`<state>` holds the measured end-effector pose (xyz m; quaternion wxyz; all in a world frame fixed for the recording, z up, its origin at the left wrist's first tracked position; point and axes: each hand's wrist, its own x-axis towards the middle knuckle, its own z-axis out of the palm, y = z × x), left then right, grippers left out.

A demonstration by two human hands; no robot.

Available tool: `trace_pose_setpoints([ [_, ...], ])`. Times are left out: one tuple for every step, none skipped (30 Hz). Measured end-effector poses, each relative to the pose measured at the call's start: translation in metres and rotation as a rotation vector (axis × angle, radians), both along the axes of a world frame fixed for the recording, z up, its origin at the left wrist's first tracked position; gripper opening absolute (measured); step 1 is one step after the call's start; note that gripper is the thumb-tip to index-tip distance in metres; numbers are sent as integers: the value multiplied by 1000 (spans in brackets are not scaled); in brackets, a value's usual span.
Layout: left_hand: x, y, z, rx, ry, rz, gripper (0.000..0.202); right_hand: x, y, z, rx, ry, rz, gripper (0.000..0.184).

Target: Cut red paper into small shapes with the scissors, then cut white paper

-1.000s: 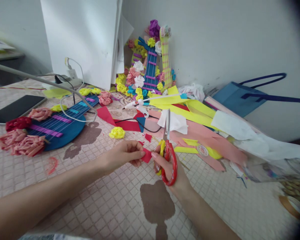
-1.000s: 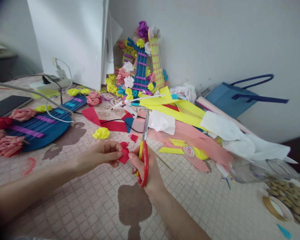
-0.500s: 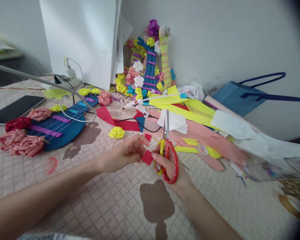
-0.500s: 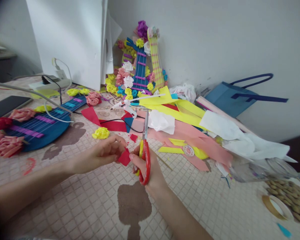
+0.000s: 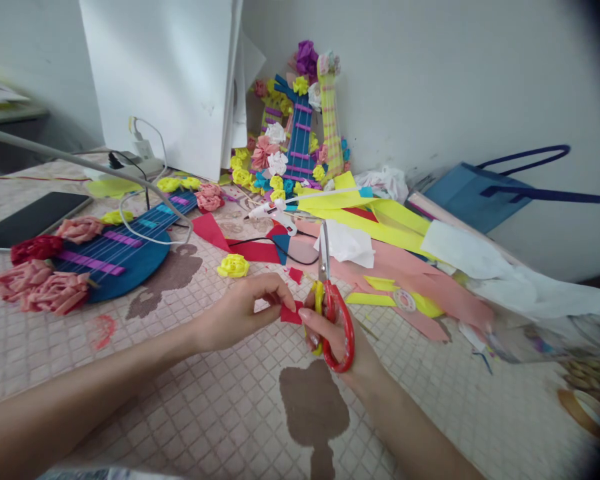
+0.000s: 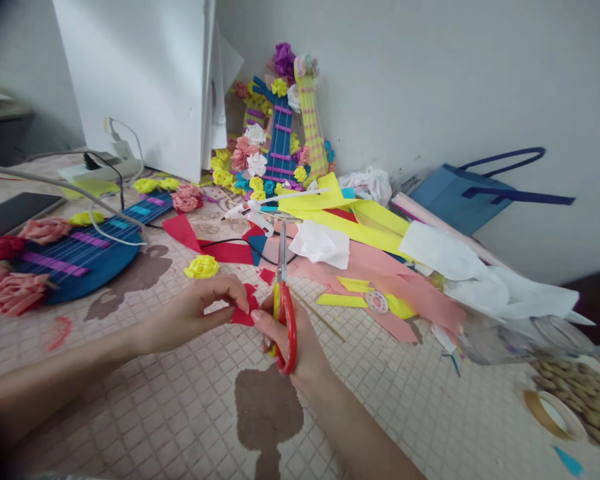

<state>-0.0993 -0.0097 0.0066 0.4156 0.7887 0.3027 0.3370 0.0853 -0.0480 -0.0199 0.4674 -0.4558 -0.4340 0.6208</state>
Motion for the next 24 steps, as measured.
trace_pose_setpoints([
  [0,0,0,13,-5,10,20,0,0,0,-3,-3,-3,22],
  [0,0,-1,16,-8,11,20,1,0,0,-5,-10,-11,23],
  [0,1,-1,6,-10,10,18,1,0,0,-3,-19,-19,22],
  [-1,1,-2,-13,-13,7,16,1,0,0,1,-31,-26,22],
  [-1,1,-3,-42,-20,4,12,1,0,1,5,-43,-32,21],
  [-1,1,-5,-78,-33,3,7,0,-1,2,7,-56,-34,20],
  [-1,1,-7,-120,-47,2,5,0,-1,3,7,-66,-29,20],
  [-1,2,-8,-164,-64,2,6,0,-1,4,8,-74,-20,19],
  [-1,2,-10,-212,-78,5,8,0,-1,4,10,-81,-11,19],
  [0,2,-11,-263,-92,8,10,0,-1,5,12,-87,-6,19],
  [0,3,-12,-318,-107,12,12,0,-1,5,14,-92,-5,19],
  [1,3,-13,-375,-124,15,13,0,-1,5,16,-97,-7,19],
  [2,2,-14,-434,-145,16,14,0,-1,5,17,-101,-12,18],
  [2,2,-14,-489,-169,15,14,0,-1,4,18,-104,-16,18],
  [3,2,-14,-540,-194,17,15,0,-1,3,20,-106,-17,18],
  [4,1,-14,-585,-216,23,16,0,-1,3,22,-106,-15,17],
  [4,0,-13,-621,-231,31,16,0,0,2,24,-105,-9,18],
  [5,0,-13,-649,-239,44,17,-1,0,2,22,-105,-4,18],
  [5,0,-13,-671,-243,58,18,-1,0,1,18,-104,-1,19],
  [5,0,-13,-686,-246,71,19,-1,0,2,13,-101,-2,19],
  [6,0,-13,-696,-253,82,20,-2,0,2,9,-100,-8,20],
  [6,0,-13,-703,-263,90,22,-2,0,2,9,-99,-16,20],
  [6,0,-14,-710,-276,95,23,-2,0,3,11,-99,-29,20],
  [6,0,-14,-716,-289,98,25,-2,0,3,16,-102,-42,19],
])
